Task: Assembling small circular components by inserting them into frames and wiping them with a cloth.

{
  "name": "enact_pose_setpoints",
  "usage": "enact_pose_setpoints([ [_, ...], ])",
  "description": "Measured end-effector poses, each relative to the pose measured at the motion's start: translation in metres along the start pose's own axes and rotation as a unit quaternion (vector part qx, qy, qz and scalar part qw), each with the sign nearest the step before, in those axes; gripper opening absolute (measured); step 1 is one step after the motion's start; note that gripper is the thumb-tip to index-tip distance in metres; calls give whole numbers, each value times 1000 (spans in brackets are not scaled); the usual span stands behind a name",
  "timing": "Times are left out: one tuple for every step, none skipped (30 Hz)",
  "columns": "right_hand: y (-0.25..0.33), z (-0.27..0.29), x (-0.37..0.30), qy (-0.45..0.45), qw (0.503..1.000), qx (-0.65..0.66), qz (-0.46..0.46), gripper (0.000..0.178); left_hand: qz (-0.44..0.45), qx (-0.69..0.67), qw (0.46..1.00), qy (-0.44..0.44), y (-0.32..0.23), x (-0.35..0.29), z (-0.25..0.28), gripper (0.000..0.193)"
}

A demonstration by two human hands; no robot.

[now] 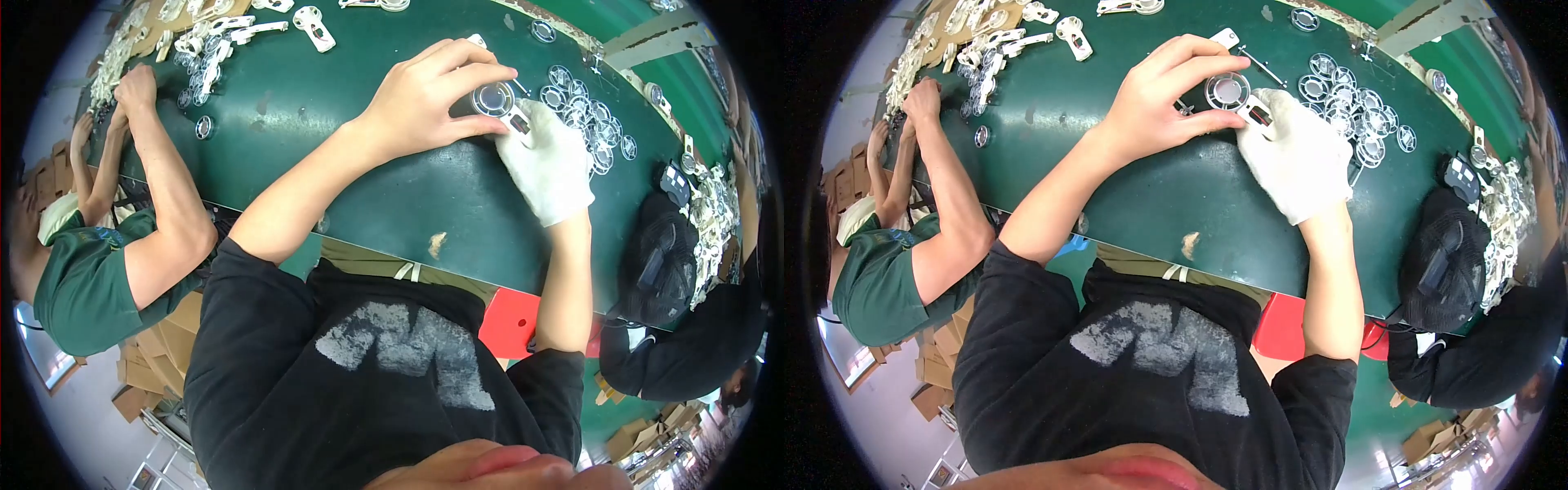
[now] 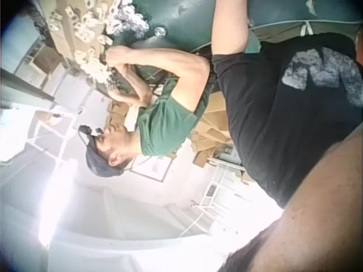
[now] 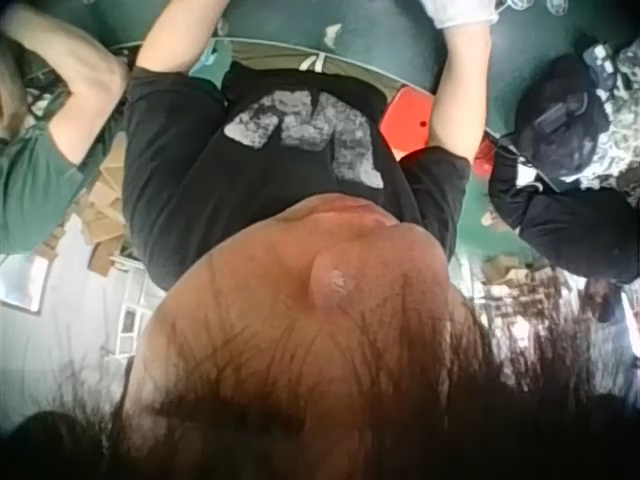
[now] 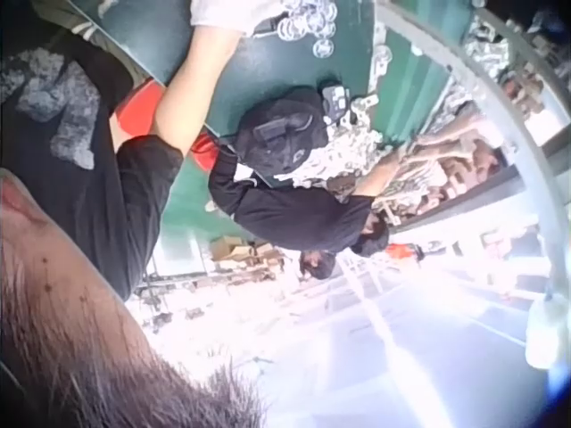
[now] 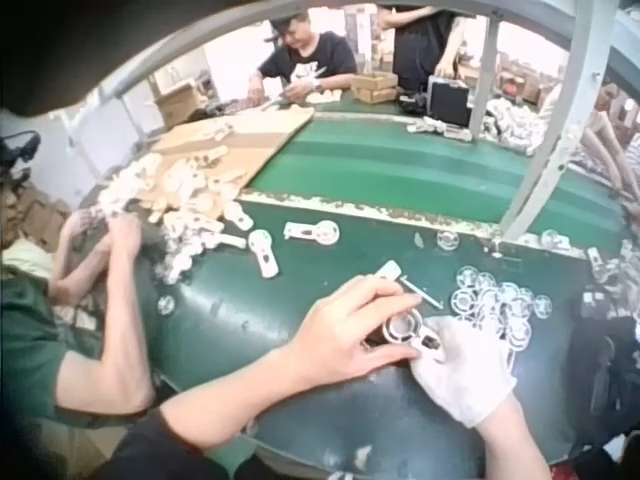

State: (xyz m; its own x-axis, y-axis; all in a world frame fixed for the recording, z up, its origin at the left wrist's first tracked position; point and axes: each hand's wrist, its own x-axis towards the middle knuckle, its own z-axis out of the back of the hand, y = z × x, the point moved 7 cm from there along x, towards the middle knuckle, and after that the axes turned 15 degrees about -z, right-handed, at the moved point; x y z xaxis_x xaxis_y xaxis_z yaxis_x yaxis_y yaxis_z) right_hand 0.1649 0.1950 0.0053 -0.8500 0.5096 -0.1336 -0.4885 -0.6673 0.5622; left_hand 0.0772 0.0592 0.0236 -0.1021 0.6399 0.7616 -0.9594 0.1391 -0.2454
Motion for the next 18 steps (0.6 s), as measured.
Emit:
enact_pose_setpoints([
  [1, 0, 0, 6, 1000, 4, -13, 39, -13, -17, 1000, -22, 0, -2, 3, 54],
  [2, 1, 0, 7, 1000, 3, -16, 39, -12, -19, 1000, -22, 1, -3, 3, 54],
  [2, 3, -1, 6, 1000, -5, -22, 38, -25, -51, 998, -19, 1, -3, 2, 53],
  [1, 3, -1, 5, 1000, -13, -27, 37, -37, -83, 996, -17, -1, -2, 2, 51],
  [0, 2, -1, 7, 999, -13, -28, 37, -25, -104, 994, -18, -3, -1, 3, 48],
  [-1, 3, -1, -5, 1000, 4, -17, 37, -23, -105, 994, -18, -4, 0, 3, 48],
  [-2, 4, -2, -17, 1000, 21, -6, 38, -21, -114, 993, -18, -5, 0, 3, 45],
  [-3, 4, -2, -16, 1000, 21, -7, 38, -19, -123, 992, -19, -6, 0, 3, 42],
  [-1, 4, -3, -18, 1000, 25, 7, 38, 11, -130, 991, -36, -4, -3, -1, 36],
  [0, 5, -4, -20, 999, 29, 20, 37, 12, -131, 991, -37, -4, -4, -1, 36],
  [3, 6, -4, -19, 999, 29, 18, 37, 30, -135, 990, -29, -1, -6, -3, 35],
  [5, 6, -3, -1, 1000, 14, -6, 37, 48, -140, 989, -22, 2, -8, -5, 34],
  [4, 5, -3, 17, 999, -1, -29, 37, 49, -141, 989, -22, 2, -8, -4, 34],
  [3, 5, -3, 17, 999, -1, -31, 37, 46, -145, 988, -27, 2, -6, -2, 40],
  [4, 7, -4, -3, 1000, 7, -15, 37, 42, -149, 987, -31, 2, -4, 0, 45],
  [4, 10, -5, -23, 1000, 16, 1, 37, 40, -154, 987, -36, 2, -3, 1, 51],
  [2, 10, -5, -23, 1000, 16, -1, 37, 30, -158, 986, -35, 1, -2, 1, 59],
  [1, 11, -4, -24, 999, 32, 11, 37, 30, -159, 986, -34, 1, -1, 1, 59],
])
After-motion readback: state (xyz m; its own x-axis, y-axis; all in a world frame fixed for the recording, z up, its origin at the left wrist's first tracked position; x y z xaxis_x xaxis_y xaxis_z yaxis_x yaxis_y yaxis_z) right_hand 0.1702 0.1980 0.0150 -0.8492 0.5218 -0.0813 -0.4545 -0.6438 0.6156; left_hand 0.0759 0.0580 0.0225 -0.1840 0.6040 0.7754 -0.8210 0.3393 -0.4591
